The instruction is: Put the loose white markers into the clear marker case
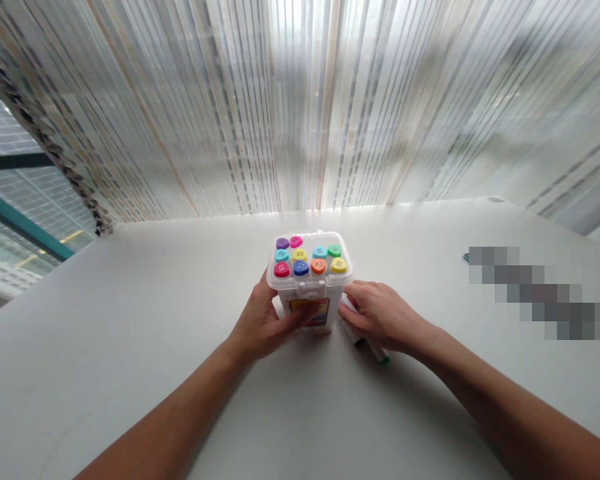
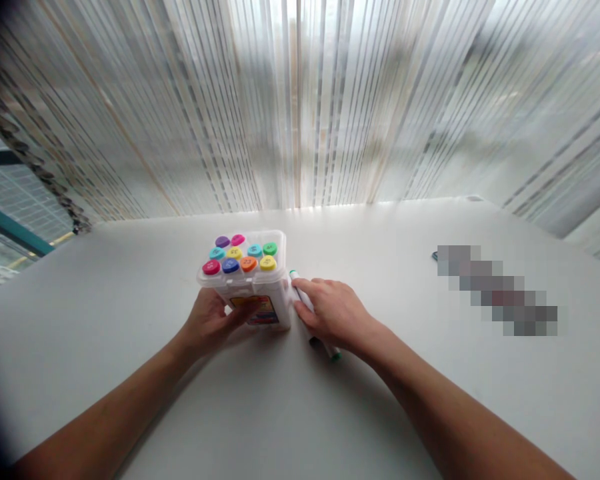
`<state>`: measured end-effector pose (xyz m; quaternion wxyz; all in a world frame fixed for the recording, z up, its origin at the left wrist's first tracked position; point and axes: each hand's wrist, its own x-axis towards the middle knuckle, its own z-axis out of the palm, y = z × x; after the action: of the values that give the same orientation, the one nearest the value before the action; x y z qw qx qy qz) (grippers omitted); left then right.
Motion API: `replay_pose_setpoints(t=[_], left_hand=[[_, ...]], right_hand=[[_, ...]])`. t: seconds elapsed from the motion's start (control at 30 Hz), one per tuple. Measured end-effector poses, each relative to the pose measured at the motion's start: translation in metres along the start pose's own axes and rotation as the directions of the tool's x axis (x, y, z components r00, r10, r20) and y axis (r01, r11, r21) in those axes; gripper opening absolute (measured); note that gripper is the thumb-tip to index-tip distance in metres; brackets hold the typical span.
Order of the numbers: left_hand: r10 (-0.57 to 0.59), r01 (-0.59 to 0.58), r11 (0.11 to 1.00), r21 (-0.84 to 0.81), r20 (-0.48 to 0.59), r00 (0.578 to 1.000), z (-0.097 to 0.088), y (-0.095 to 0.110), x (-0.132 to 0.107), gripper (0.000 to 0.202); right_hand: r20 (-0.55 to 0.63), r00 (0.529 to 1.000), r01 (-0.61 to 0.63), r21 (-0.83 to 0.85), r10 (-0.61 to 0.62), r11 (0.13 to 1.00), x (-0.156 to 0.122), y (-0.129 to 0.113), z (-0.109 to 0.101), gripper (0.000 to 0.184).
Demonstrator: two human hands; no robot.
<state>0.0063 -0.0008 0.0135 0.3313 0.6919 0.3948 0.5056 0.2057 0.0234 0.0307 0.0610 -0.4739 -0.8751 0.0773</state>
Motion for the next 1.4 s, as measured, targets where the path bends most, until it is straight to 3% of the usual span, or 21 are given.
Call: replay_pose_setpoints(t=[1.4], left_hand=[[-0.030,0.031,0.999,-0.028,0.027,0.999,0.0008,0.0012,0.0004,0.038]], right_hand=[[0.017,1.000,-0.012,0.003,0.012,1.000,0.0004,-0.0015,-0.0009,0.014]])
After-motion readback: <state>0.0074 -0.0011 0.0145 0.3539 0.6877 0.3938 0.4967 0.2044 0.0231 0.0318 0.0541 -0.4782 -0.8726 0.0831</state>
